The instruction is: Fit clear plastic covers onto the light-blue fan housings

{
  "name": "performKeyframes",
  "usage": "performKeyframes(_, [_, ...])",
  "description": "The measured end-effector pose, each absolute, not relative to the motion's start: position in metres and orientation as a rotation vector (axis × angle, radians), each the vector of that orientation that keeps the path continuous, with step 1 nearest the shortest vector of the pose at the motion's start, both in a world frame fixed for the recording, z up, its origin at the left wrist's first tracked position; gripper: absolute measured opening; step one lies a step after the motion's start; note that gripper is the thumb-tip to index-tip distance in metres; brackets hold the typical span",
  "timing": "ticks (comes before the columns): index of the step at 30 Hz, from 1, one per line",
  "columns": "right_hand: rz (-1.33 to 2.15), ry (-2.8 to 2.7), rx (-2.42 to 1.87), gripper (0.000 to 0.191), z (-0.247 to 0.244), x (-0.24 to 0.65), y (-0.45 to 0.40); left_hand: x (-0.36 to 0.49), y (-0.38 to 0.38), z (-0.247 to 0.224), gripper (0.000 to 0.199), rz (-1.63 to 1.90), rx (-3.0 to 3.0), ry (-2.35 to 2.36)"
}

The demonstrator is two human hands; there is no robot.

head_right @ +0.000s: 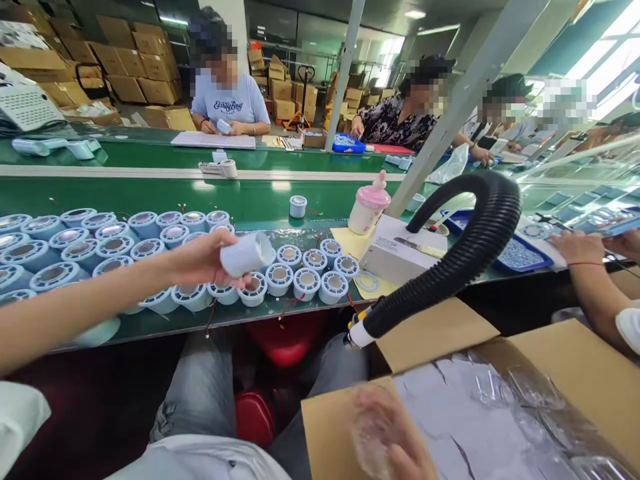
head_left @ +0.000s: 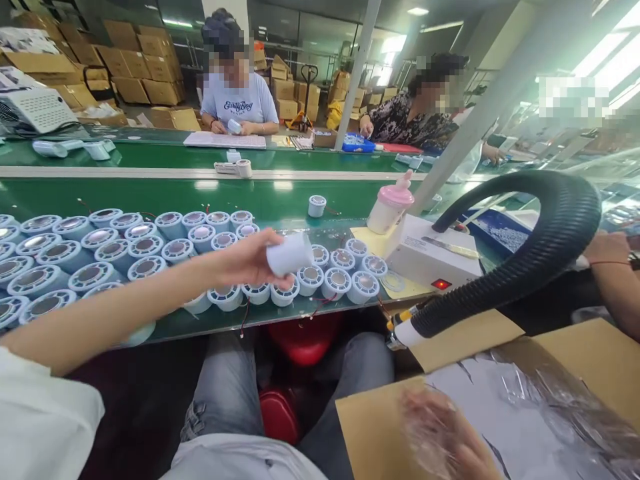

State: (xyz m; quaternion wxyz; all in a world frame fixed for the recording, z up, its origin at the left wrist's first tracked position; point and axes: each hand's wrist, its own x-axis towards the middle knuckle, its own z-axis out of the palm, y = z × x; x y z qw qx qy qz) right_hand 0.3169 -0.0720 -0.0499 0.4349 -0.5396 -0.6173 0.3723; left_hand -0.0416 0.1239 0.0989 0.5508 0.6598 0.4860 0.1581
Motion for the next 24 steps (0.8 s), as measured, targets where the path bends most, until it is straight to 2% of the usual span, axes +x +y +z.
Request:
performKeyframes(2, [0.83,-1.781,-1.286,0.039,-0.032,0.275,-0.064,-0.028,0.085,0.075,0.053,0.354,1.082,0.896])
performKeyframes(4, [0.598,-2.042,-1.247,0.048,-0.013,0.24,-0.054,-0.014,0.054,0.051,0.047,0.272,0.859,0.807])
performKeyframes(7, [0.199,-2.186,-1.317,0.049,0.002,0.211,-0.041,0.001,0.028,0.027,0.039,0.146,1.013,0.808])
performKeyframes(9, [0.127,-2.2,-1.443,0.041,0.0,0.205,-0.036,0.006,0.022,0.021,0.031,0.138,1.349,0.821])
performKeyframes(11, [0.281,-2.185,-1.504,0.027,-0.006,0.205,-0.036,0.007,0.02,0.02,0.023,0.222,1.713,0.875])
performKeyframes(14, [0.731,-2.034,-1.452,0.007,-0.008,0.208,-0.04,0.006,0.019,0.016,0.02,0.368,1.936,0.945])
performKeyframes(16, [0.961,-1.868,-1.408,0.011,-0.004,0.208,-0.042,0.005,0.018,0.01,0.031,0.438,1.888,0.944])
performKeyframes(19, [1.129,-1.625,-1.393,0.024,0.002,0.207,-0.044,0.003,0.018,-0.004,0.058,0.531,1.868,0.893])
performKeyframes(24, [1.268,-1.257,-1.408,0.029,0.0,0.21,-0.041,0.0,0.015,-0.018,0.064,0.537,1.84,0.723])
